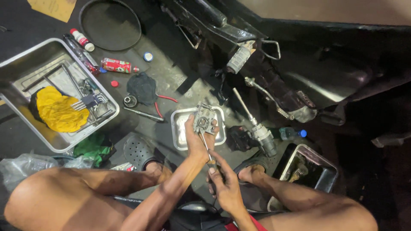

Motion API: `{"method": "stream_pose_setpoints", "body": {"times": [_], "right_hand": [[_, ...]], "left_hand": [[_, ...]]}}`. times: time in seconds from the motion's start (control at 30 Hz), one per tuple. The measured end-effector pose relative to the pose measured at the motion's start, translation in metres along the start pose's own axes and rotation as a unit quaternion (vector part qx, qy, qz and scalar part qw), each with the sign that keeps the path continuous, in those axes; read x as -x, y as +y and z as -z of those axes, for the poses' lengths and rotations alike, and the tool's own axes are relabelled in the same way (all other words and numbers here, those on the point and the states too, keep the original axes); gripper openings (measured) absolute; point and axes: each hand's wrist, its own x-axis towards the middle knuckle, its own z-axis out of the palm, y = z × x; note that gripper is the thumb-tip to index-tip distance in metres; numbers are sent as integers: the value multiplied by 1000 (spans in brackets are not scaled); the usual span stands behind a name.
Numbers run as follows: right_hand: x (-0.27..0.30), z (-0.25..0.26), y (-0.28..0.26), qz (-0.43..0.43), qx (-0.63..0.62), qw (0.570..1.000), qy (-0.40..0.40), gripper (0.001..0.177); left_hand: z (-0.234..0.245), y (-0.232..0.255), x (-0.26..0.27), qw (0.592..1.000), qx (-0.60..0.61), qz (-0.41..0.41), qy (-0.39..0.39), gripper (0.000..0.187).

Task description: Disassembling and cleaning a motorcycle carburetor using hand tools

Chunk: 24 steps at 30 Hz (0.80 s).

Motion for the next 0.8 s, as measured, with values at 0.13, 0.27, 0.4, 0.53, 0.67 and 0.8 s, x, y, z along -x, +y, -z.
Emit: {"method": "stream_pose_setpoints", "body": {"times": [0.13, 0.27, 0.4, 0.53, 0.67, 0.8], "right_hand": [[-6, 4, -14, 87, 197, 977, -10, 61], [-15, 0, -70, 83, 243, 965, -50, 72], [-21, -9, -119, -107, 342, 930, -80, 88], [-23, -11, -137, -158, 374, 909, -92, 89], [-24, -9, -130, -129, 371, 916, -78, 90], [-24, -5, -112, -125, 397, 905, -84, 89]], "left_hand": [[-2, 2, 7, 999, -22, -4, 31, 41], [-17, 2, 34, 998, -46, 28, 33, 49], [-24, 4, 45, 992, -85, 91, 7, 60], [-22, 2, 46, 989, -106, 101, -3, 61], [-18, 1, 46, 985, -145, 88, -17, 61], [-12, -5, 41, 988, -122, 92, -17, 66]]}}
